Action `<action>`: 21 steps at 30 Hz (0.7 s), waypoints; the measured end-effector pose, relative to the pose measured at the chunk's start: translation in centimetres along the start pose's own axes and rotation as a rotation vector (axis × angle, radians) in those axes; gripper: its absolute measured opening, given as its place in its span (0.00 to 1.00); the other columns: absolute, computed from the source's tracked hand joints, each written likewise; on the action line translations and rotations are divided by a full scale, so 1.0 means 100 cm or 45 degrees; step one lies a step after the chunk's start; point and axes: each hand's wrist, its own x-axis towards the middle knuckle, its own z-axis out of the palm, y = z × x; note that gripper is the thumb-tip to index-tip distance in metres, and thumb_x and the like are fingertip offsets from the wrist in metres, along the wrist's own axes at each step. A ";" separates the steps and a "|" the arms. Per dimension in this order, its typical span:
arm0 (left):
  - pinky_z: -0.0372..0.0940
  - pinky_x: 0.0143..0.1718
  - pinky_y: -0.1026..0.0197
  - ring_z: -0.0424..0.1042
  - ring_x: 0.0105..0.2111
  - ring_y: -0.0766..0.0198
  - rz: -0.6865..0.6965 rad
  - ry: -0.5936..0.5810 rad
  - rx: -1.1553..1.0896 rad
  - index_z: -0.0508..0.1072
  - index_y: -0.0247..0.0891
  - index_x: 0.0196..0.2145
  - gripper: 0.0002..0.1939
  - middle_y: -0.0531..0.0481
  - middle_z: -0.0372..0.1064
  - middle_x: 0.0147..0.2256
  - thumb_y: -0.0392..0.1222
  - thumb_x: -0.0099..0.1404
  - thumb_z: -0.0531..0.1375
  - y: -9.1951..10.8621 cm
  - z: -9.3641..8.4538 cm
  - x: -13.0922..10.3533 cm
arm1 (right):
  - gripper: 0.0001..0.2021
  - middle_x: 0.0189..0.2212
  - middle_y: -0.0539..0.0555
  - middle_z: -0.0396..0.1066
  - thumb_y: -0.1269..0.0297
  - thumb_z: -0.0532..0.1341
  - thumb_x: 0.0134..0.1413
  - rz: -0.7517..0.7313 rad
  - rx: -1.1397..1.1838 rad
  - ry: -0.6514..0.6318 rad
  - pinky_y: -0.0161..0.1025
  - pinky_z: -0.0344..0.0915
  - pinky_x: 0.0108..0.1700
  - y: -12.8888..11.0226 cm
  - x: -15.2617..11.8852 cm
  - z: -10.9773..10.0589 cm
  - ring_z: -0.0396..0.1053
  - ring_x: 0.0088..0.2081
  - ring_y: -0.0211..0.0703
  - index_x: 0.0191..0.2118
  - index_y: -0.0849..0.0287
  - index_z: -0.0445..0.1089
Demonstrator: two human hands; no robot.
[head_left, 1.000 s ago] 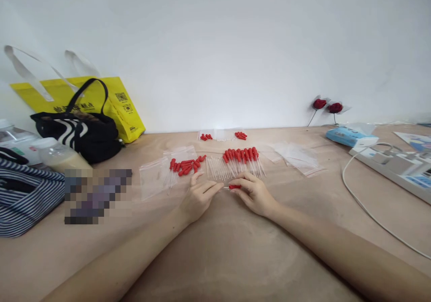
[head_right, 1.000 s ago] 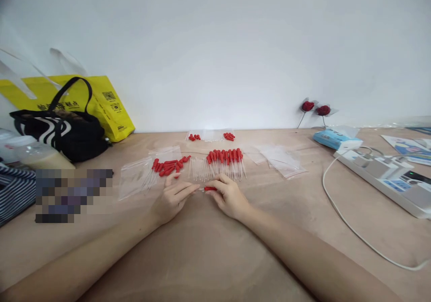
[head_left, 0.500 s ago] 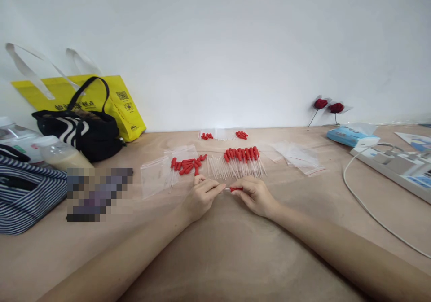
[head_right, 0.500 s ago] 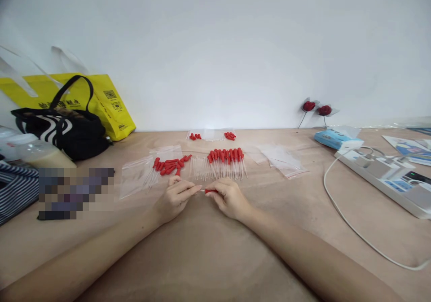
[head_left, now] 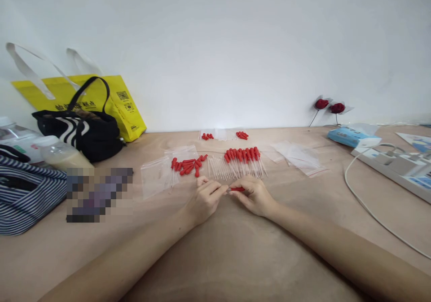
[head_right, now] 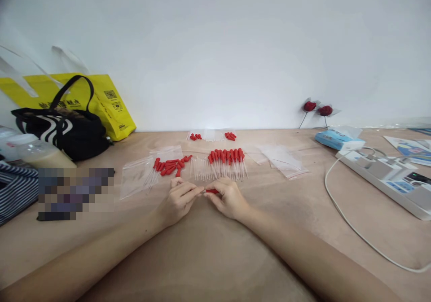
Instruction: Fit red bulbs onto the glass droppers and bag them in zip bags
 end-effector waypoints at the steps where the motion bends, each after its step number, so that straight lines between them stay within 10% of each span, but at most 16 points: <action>1: 0.50 0.33 0.60 0.67 0.25 0.69 -0.007 0.004 -0.001 0.68 0.35 0.36 0.10 0.52 0.69 0.26 0.29 0.63 0.48 0.000 0.000 0.000 | 0.05 0.26 0.53 0.72 0.67 0.58 0.51 0.037 0.008 0.016 0.36 0.63 0.32 0.000 -0.001 0.001 0.67 0.28 0.37 0.31 0.59 0.70; 7: 0.49 0.43 0.56 0.68 0.26 0.69 -0.094 0.015 0.080 0.68 0.37 0.37 0.08 0.53 0.71 0.27 0.34 0.65 0.49 -0.001 -0.003 0.001 | 0.07 0.25 0.51 0.72 0.60 0.59 0.49 0.330 0.124 0.089 0.34 0.64 0.29 0.006 -0.004 0.001 0.68 0.26 0.37 0.30 0.58 0.70; 14: 0.46 0.42 0.52 0.65 0.24 0.67 -0.120 -0.096 0.153 0.69 0.39 0.33 0.09 0.55 0.71 0.23 0.37 0.65 0.50 -0.001 -0.008 0.000 | 0.08 0.30 0.53 0.72 0.62 0.57 0.53 -0.180 -0.223 -0.083 0.40 0.59 0.37 0.016 -0.002 -0.013 0.66 0.32 0.40 0.37 0.57 0.70; 21: 0.46 0.39 0.53 0.63 0.22 0.68 -0.140 -0.053 0.138 0.69 0.38 0.28 0.10 0.56 0.69 0.20 0.37 0.64 0.50 0.004 -0.008 0.002 | 0.05 0.28 0.51 0.72 0.65 0.57 0.53 -0.256 -0.417 -0.039 0.43 0.52 0.41 0.010 -0.003 -0.011 0.65 0.29 0.38 0.34 0.58 0.69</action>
